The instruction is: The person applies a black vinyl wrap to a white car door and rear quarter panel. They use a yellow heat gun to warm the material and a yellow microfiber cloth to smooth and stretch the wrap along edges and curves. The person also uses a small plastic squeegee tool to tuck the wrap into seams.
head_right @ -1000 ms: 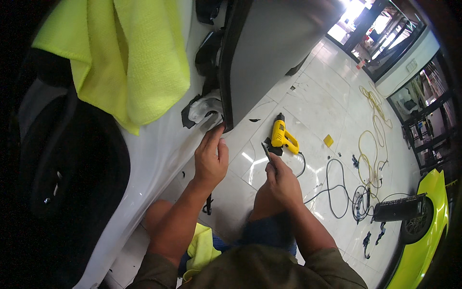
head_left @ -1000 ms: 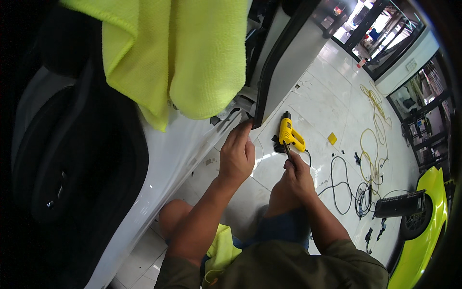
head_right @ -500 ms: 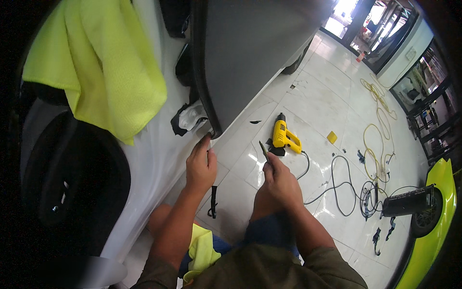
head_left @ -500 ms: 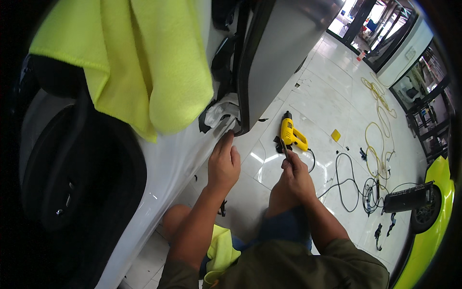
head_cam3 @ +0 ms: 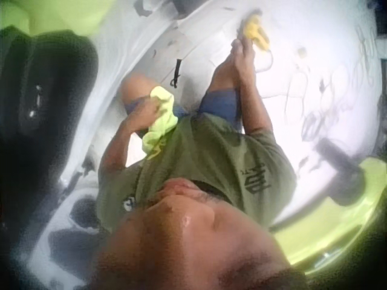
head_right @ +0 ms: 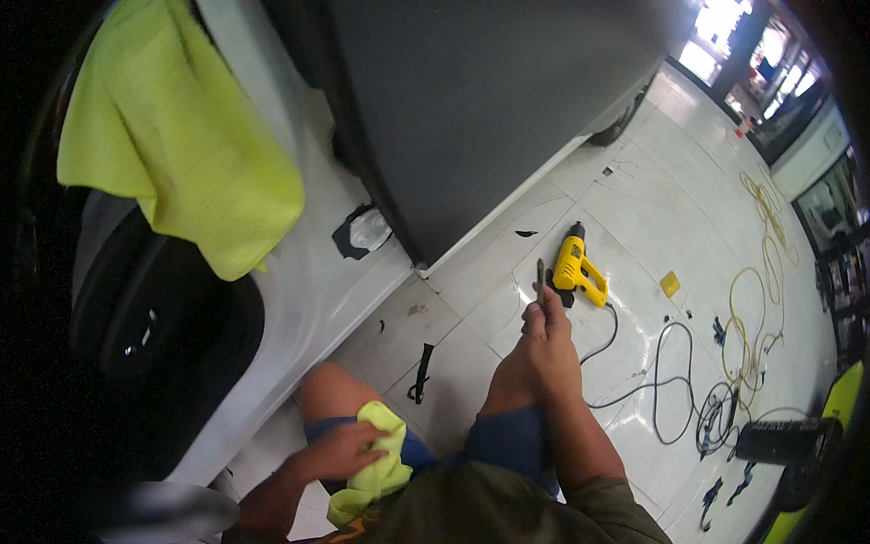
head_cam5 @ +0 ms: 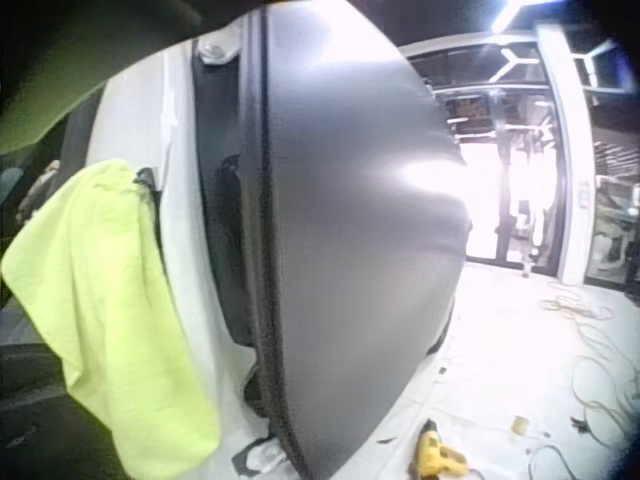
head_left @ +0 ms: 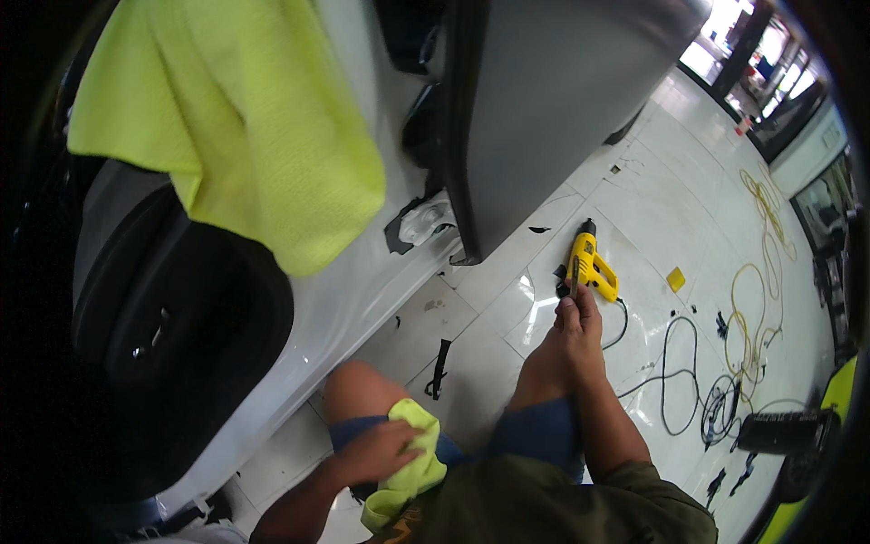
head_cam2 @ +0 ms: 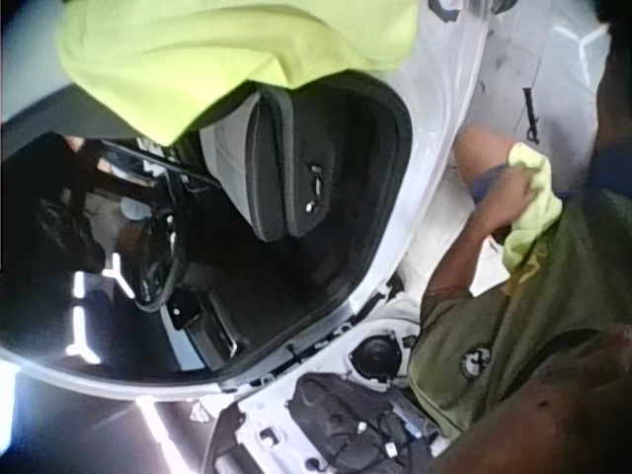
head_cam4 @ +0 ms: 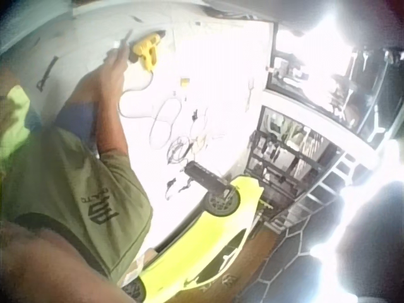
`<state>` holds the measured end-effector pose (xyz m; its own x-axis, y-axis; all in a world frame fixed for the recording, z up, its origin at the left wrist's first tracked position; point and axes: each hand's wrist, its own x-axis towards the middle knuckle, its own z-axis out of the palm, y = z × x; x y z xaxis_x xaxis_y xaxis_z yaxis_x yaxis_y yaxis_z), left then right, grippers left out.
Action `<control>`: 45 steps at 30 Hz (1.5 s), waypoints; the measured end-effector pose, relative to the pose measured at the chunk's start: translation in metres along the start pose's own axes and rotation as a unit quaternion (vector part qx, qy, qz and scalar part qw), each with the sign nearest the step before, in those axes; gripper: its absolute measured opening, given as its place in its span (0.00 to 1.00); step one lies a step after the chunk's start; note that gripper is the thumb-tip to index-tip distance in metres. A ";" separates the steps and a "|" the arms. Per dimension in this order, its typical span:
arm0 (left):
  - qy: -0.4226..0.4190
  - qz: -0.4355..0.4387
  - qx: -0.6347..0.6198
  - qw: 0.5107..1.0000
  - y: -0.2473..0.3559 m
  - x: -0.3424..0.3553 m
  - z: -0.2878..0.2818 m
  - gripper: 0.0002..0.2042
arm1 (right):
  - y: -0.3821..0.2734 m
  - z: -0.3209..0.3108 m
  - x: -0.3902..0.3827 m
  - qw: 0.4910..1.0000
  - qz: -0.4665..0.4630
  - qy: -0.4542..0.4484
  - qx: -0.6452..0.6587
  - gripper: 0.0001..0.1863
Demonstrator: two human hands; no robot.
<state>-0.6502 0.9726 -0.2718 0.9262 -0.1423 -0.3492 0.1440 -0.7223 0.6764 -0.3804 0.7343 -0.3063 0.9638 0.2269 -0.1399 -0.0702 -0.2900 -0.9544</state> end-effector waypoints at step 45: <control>0.382 0.193 -0.224 0.876 0.034 0.186 -0.101 0.08 | -0.002 -0.035 0.004 0.989 -0.039 0.049 0.136 0.17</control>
<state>-0.4377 0.9897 -0.2484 0.8744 0.3012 0.3804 -0.2664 -0.3573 0.8952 -0.3674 0.7034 -0.2959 0.9885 0.1435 -0.0486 -0.0476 -0.0104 -0.9988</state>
